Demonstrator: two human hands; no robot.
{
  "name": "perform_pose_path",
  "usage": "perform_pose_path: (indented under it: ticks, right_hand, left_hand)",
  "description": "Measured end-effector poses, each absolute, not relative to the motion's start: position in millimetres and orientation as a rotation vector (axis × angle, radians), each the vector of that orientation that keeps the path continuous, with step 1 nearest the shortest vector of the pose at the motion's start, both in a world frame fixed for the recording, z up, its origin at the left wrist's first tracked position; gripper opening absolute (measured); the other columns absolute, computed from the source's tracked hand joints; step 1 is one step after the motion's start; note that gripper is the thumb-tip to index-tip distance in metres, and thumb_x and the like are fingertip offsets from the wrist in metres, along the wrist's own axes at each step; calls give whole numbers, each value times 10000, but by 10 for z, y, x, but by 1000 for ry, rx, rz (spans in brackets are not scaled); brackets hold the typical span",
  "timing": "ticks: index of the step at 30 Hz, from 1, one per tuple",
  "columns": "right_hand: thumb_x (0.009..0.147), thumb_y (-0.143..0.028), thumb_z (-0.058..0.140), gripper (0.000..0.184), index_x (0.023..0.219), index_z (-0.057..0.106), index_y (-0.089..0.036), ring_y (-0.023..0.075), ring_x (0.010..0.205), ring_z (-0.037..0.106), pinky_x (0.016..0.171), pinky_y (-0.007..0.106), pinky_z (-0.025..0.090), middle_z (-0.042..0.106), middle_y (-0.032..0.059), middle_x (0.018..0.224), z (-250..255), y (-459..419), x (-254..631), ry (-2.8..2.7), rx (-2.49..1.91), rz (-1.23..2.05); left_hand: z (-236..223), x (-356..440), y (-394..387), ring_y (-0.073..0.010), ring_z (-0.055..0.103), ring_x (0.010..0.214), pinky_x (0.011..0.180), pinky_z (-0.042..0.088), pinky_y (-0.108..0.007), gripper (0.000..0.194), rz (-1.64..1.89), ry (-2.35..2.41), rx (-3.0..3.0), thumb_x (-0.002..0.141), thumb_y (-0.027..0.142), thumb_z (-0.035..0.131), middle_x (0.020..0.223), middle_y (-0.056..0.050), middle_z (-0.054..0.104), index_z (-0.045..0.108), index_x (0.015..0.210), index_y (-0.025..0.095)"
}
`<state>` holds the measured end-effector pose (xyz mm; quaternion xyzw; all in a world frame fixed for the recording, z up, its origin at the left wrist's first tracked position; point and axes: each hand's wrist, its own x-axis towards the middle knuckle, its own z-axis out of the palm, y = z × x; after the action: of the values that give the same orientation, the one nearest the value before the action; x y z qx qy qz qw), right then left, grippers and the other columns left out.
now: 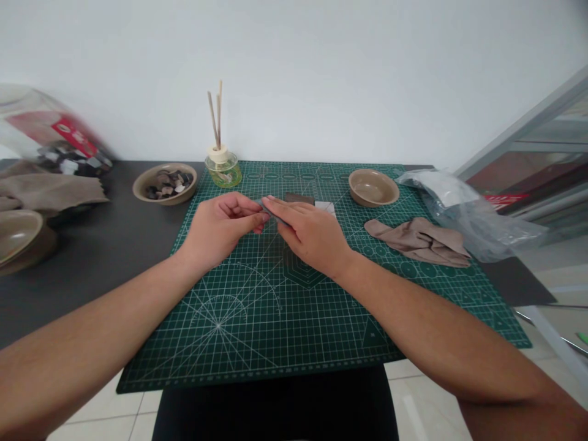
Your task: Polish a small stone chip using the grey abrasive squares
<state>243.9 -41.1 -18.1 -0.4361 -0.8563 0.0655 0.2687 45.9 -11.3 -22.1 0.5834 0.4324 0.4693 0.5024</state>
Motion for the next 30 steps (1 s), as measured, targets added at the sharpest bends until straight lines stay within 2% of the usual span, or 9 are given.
perform_pose_path:
  ticks: [14,17,21,26,30]
  right_hand:
    - [1045,-136,453,514,1543,560,-205,201,1359,655,1135,367,533,608,42,1560,-150,-447,2415,-2342,-1203,182]
    - [1052,-145,450,507,1549,548,-178,199,1335,671,1124,359,536,626,55,1543,-155,-448,2418,-2321,-1228,173]
    - [1052,-149,460,510,1552,543,-203,201,1309,687,1094,352,546,658,52,1514,-162,-450,2421,-2303,-1250,175]
    - [1076,-184,424,508,1577,510,-178,225,1169,747,971,350,581,752,86,1375,-188,-451,2414,-2296,-1274,231]
    - [1077,-199,406,534,1608,458,-158,227,1198,727,1011,374,574,734,101,1402,-229,-443,2411,-2286,-1193,288]
  left_hand:
    - [-205,453,-143,-134,671,657,644,534,-268,162,1123,1122,1481,655,230,863,715,3,745,741,752,189]
    - [-215,459,-150,-136,664,652,639,536,-280,168,1151,1105,1488,667,241,865,723,-1,748,736,763,194]
    - [-204,467,-149,-142,664,651,663,554,-297,179,1168,1068,1477,674,243,862,707,7,733,716,768,202]
    - [-205,466,-136,-153,675,652,656,546,-291,190,1128,1021,1462,685,222,844,676,20,713,671,762,210]
    - [-198,462,-132,-156,674,641,654,538,-293,194,1074,1003,1485,708,229,818,667,17,712,633,764,210]
